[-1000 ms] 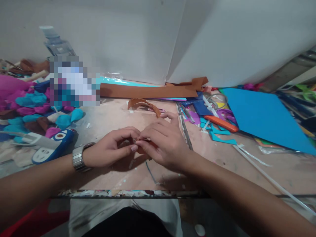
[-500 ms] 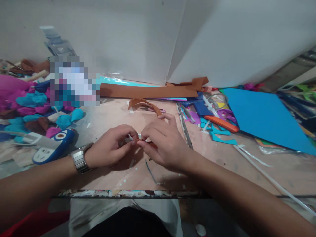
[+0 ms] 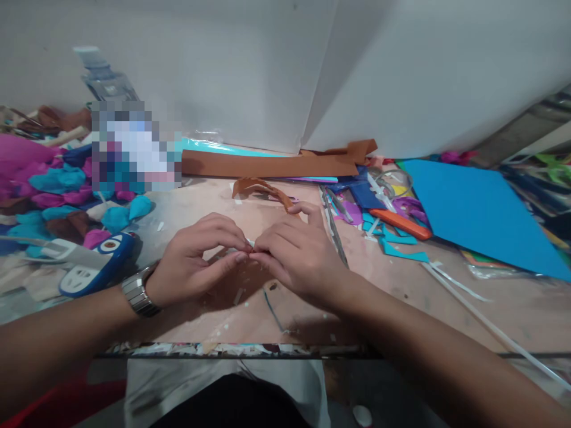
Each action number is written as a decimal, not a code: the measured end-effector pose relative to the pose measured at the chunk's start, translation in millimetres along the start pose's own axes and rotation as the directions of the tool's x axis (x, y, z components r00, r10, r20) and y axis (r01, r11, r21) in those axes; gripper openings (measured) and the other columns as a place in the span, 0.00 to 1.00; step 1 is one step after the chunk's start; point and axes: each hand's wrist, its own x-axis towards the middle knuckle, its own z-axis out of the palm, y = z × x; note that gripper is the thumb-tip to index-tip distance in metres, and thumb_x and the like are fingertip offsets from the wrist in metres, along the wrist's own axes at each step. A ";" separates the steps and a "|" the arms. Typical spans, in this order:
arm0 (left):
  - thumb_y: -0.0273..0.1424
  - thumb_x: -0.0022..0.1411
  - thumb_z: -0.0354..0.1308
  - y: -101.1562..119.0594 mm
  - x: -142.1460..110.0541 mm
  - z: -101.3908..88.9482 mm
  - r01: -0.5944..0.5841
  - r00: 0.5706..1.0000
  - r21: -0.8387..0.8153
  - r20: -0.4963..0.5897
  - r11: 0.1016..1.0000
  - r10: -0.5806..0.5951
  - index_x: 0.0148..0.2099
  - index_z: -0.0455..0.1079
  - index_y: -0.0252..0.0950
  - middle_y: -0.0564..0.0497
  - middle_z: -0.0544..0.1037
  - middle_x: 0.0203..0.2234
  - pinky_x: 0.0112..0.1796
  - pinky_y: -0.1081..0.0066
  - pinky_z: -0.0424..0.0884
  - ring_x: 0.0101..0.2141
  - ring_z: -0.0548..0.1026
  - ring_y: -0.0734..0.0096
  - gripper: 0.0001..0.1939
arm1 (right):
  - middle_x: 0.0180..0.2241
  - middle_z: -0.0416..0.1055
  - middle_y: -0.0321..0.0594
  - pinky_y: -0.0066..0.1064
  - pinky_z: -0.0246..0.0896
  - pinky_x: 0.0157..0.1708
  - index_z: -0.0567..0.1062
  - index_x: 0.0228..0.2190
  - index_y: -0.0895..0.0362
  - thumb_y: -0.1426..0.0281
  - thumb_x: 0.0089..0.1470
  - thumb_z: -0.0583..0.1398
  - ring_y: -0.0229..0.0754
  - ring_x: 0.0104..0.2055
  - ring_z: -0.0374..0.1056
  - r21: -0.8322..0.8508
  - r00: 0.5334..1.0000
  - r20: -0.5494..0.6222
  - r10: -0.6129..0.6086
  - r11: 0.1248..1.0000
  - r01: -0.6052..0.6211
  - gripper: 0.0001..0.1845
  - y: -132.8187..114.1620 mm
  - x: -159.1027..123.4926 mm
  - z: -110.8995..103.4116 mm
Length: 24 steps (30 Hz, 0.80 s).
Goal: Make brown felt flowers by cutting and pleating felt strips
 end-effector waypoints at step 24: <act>0.27 0.70 0.61 2.2 0.1 0.4 -0.005 0.998 0.022 0.065 1.000 0.003 0.44 0.76 0.38 0.47 0.83 0.37 0.48 0.62 0.74 0.42 0.77 0.64 0.04 | 0.32 0.81 0.32 0.47 0.52 0.57 0.74 0.35 0.53 0.65 0.66 0.67 0.40 0.35 0.75 0.012 1.000 0.000 0.007 1.000 -0.007 0.09 -2.0 0.7 -2.1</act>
